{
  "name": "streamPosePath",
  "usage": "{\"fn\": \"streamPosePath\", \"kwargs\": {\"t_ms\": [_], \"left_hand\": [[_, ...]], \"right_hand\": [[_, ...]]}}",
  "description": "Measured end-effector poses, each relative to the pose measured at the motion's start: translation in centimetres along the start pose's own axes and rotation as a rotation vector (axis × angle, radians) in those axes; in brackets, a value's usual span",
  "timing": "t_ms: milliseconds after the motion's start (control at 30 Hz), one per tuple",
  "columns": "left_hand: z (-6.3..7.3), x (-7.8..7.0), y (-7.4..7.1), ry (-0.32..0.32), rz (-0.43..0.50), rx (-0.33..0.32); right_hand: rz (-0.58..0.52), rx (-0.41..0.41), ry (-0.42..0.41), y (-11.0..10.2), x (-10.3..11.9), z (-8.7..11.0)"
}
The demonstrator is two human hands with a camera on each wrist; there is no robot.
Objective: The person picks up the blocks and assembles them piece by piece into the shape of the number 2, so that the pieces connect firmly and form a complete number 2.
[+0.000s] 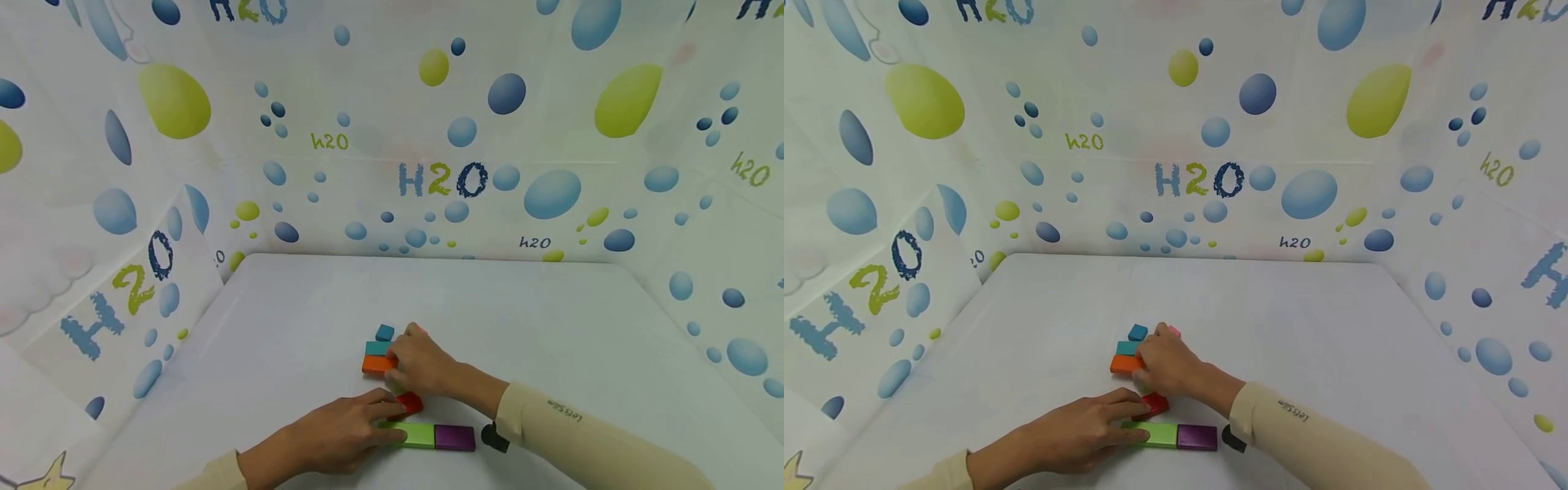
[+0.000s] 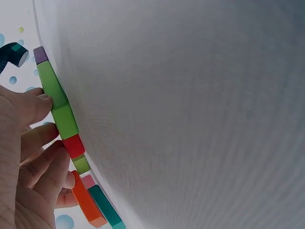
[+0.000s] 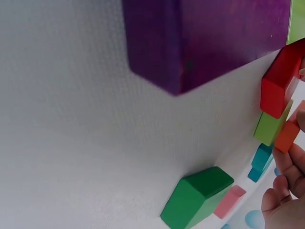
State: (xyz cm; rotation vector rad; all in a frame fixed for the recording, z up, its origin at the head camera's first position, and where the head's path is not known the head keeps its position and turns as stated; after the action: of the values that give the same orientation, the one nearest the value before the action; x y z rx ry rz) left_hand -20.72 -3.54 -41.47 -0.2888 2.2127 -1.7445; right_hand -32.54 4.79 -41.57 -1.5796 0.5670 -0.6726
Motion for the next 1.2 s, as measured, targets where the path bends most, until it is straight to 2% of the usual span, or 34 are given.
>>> {"fn": "streamPosePath", "kwargs": {"t_ms": [267, 700, 1200], "left_hand": [[0.0, 0.1, 0.2, -0.009, 0.013, 0.012], [0.1, 0.4, 0.3, -0.035, 0.05, 0.036], [0.1, 0.5, 0.2, -0.038, 0.079, 0.027]], "right_hand": [[0.008, -0.005, 0.002, -0.4, -0.5, 0.6], [-0.012, 0.0, 0.076, -0.8, -2.1, 1.7], [0.006, -0.016, 0.08, -1.1, -3.1, 2.8]]}}
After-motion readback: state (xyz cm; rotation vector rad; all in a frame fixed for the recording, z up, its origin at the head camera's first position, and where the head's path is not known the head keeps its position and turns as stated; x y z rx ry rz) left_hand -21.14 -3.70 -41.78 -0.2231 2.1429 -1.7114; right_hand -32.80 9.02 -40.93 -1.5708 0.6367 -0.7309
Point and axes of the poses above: each hand's wrist, its own z-axis away from the middle knuckle, its own y-axis out of the palm, x = y × z, the point moved 7 cm from there along -z, towards the middle knuckle, and after that the axes turned 9 degrees about z, right-handed, at the moved point
